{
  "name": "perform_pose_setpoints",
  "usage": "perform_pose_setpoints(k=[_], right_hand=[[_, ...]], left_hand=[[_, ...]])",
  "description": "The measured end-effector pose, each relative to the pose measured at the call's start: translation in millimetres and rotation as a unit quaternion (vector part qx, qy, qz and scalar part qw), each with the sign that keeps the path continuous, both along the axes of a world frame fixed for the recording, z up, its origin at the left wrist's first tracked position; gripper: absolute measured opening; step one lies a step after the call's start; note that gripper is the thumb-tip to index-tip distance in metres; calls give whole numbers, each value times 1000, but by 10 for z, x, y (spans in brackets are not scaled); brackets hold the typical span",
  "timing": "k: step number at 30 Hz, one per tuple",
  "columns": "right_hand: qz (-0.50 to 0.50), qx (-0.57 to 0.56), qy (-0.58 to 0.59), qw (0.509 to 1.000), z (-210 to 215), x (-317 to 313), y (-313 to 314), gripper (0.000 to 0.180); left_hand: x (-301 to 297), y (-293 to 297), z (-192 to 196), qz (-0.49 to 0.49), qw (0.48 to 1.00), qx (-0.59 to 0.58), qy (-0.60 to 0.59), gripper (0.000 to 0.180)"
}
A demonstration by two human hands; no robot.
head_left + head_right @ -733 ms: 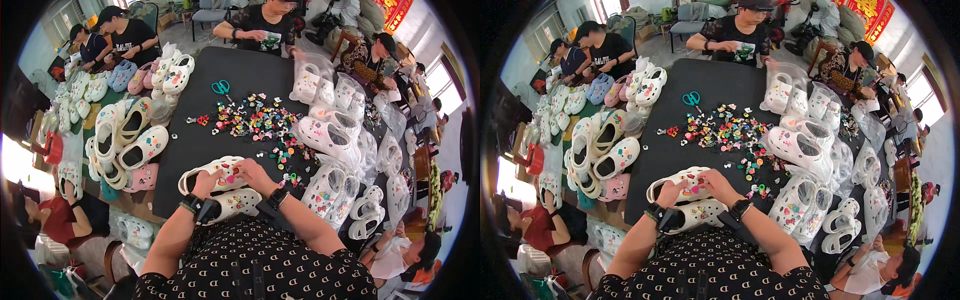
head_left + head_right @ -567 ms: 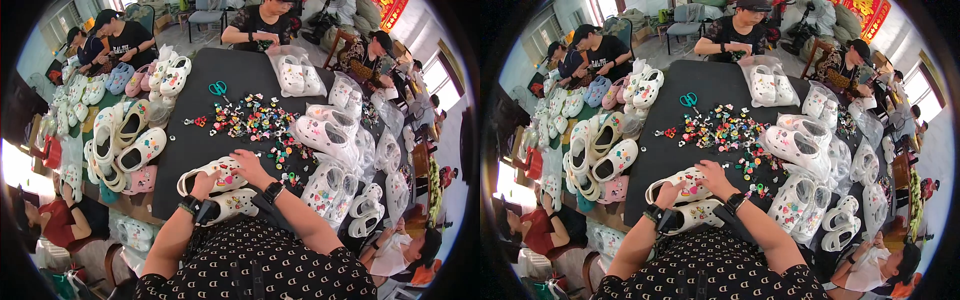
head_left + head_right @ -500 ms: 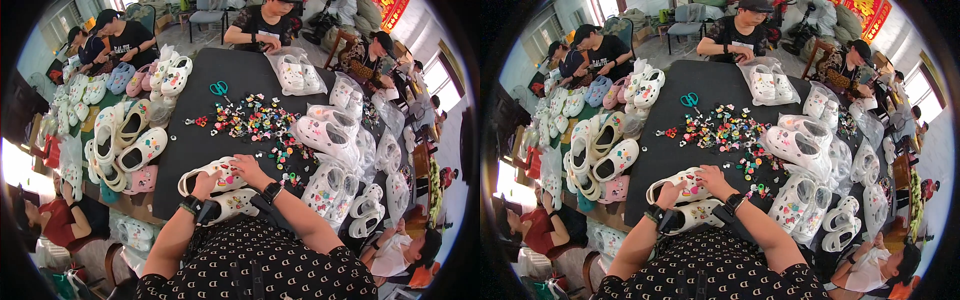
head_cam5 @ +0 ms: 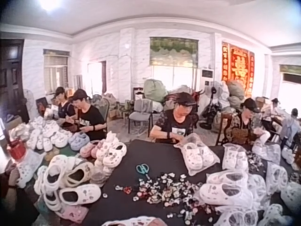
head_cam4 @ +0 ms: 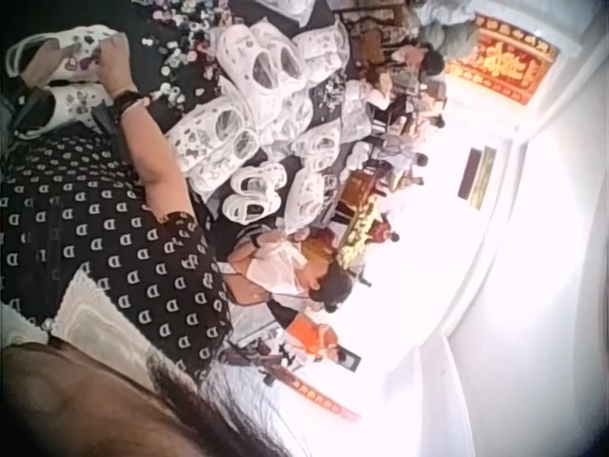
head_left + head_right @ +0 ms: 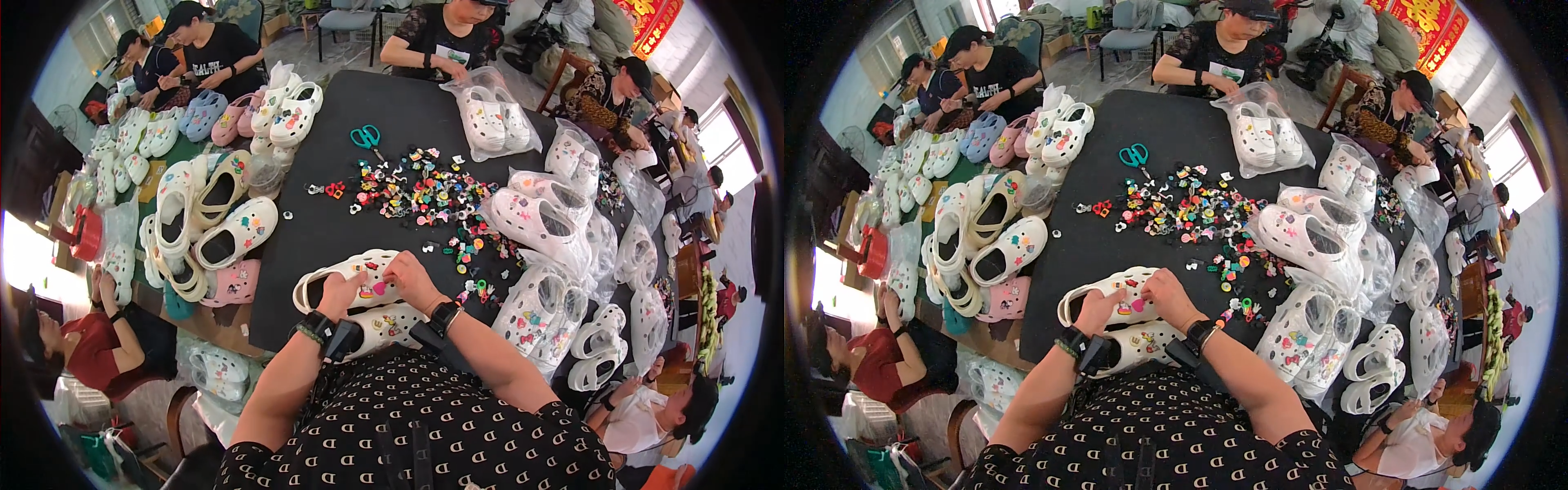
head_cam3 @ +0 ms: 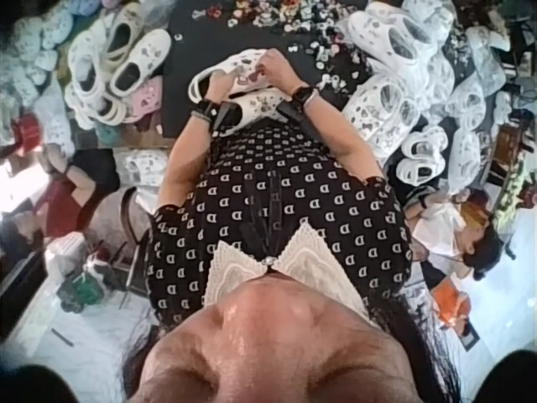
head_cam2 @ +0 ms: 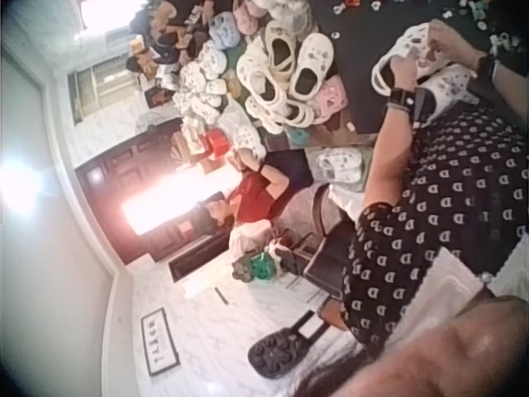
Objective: Decorating clog shoes with shoe charms and packaging them into plastic bags.
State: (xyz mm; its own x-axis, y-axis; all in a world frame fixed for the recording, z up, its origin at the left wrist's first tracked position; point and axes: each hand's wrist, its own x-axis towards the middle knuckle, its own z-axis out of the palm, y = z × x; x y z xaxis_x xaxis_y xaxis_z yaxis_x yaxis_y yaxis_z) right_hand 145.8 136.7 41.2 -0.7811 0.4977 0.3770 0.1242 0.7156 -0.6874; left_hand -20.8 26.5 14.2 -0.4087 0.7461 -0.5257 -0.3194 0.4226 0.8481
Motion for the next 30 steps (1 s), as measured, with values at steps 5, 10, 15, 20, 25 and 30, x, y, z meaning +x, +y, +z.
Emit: perform_pose_setpoints(k=[5, 10, 15, 20, 25, 30], right_hand=[[-12, -24, -3, 1000, -15, 72, -23, 11], [9, -107, 17, 994, 241, 13, 56, 30], [56, -71, -126, 988, 78, 61, 327, 45], [72, -103, -212, 969, 172, -147, 426, 35], [104, -94, -133, 981, 186, -164, 448, 25], [144, -48, -34, 988, 150, -110, 367, 15]], left_hand=[[72, 33, 139, 11, 1000, -9, 28, 21], [-56, -14, -154, 10, 999, -23, 47, 24], [70, 31, 365, -15, 1000, -22, 14, 27], [11, 11, 259, -18, 998, -46, 44, 29], [43, 14, 369, -8, 999, -29, 44, 29], [6, -30, 317, -16, 1000, -3, 10, 27]])
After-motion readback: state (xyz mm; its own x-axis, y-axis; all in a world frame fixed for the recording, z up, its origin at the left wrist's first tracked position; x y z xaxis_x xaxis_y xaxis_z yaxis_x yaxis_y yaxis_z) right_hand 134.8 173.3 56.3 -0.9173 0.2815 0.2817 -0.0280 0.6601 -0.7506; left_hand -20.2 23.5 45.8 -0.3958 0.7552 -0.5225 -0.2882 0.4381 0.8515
